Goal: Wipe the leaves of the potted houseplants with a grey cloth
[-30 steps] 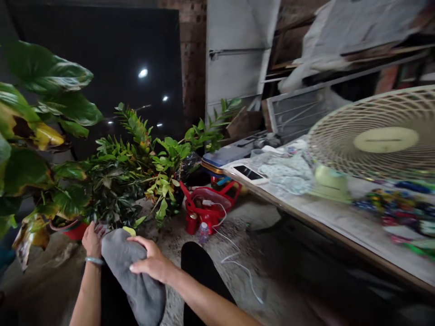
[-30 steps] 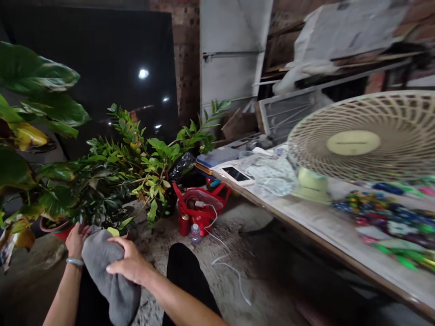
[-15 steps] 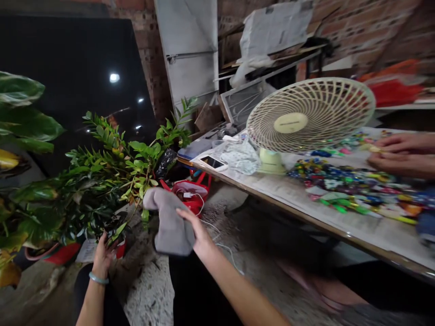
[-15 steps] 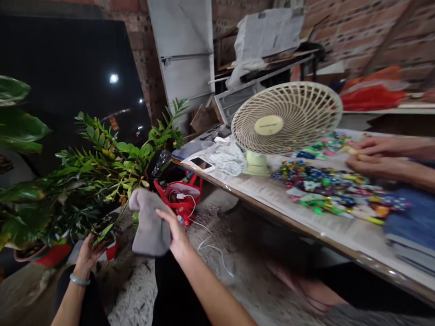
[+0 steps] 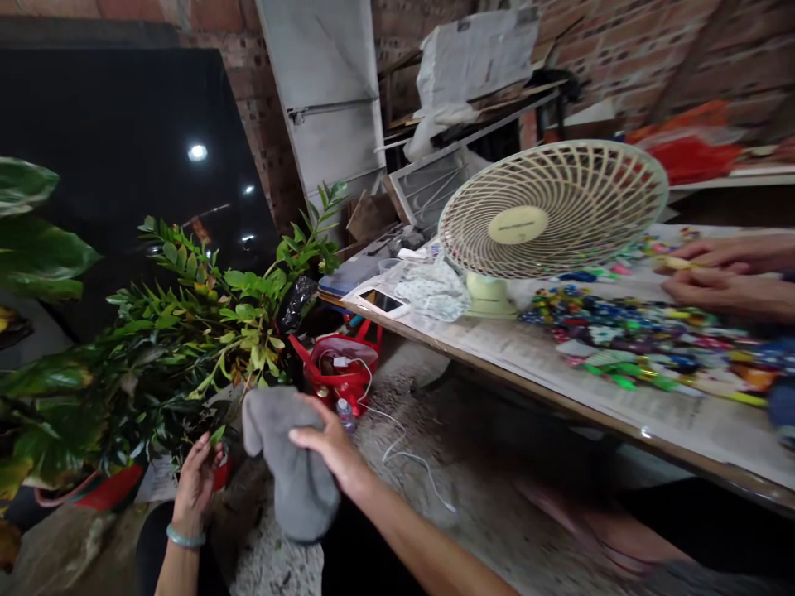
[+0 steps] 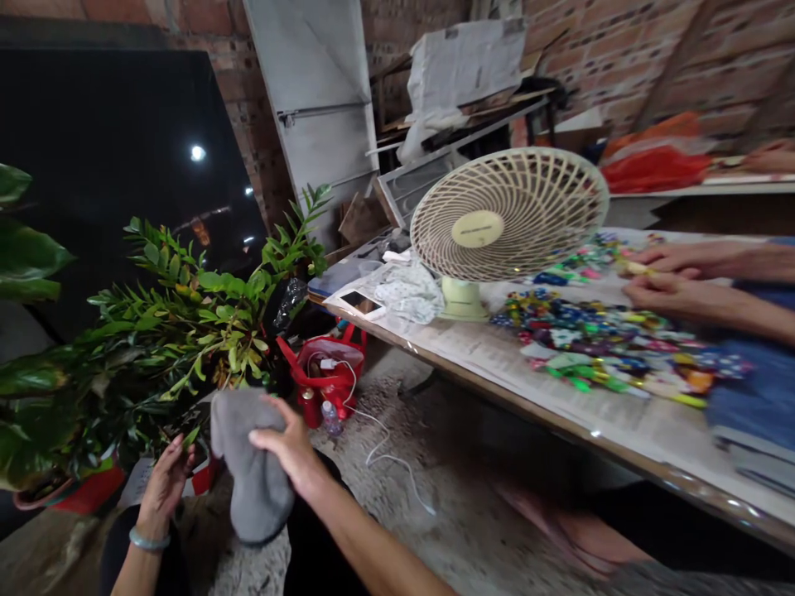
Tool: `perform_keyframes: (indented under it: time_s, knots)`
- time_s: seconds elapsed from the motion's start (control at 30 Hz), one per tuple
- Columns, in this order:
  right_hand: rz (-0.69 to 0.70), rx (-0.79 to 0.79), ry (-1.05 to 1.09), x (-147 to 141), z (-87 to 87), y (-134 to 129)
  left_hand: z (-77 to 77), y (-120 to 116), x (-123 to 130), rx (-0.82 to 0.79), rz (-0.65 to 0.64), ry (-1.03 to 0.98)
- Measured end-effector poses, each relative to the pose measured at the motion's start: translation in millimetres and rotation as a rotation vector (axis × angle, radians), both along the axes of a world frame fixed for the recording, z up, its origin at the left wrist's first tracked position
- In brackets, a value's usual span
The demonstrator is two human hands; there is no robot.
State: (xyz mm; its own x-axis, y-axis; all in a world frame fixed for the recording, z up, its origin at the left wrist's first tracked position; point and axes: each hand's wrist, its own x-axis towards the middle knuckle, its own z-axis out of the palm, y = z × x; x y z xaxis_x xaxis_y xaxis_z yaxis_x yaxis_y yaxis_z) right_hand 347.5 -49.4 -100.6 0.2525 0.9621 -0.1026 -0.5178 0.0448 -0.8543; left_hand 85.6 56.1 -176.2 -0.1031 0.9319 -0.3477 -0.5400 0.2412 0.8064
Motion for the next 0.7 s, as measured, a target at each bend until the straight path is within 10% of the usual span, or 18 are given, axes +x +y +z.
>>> perform_keyframes:
  time_s: [0.2, 0.3, 0.47, 0.57, 0.7]
  knots:
    - [-0.237, 0.100, 0.157, 28, 56.7, 71, 1.3, -5, -3, 0.038, 0.015, -0.042]
    - [-0.030, -0.016, 0.129, -11, 38.5, 73, -1.9, -4, -6, 0.080, 0.043, -0.057]
    - [0.171, -0.078, -0.180, -14, -17.5, 0, -10.4, -3, -13, 0.122, 0.043, -0.062]
    - [-0.009, -0.059, -0.115, 34, -7.2, -6, -12.9, -5, -14, 0.118, 0.009, -0.065]
    - [-0.255, 0.034, 0.028, 68, 34.8, 54, -13.4, -7, -10, 0.114, -0.030, -0.058]
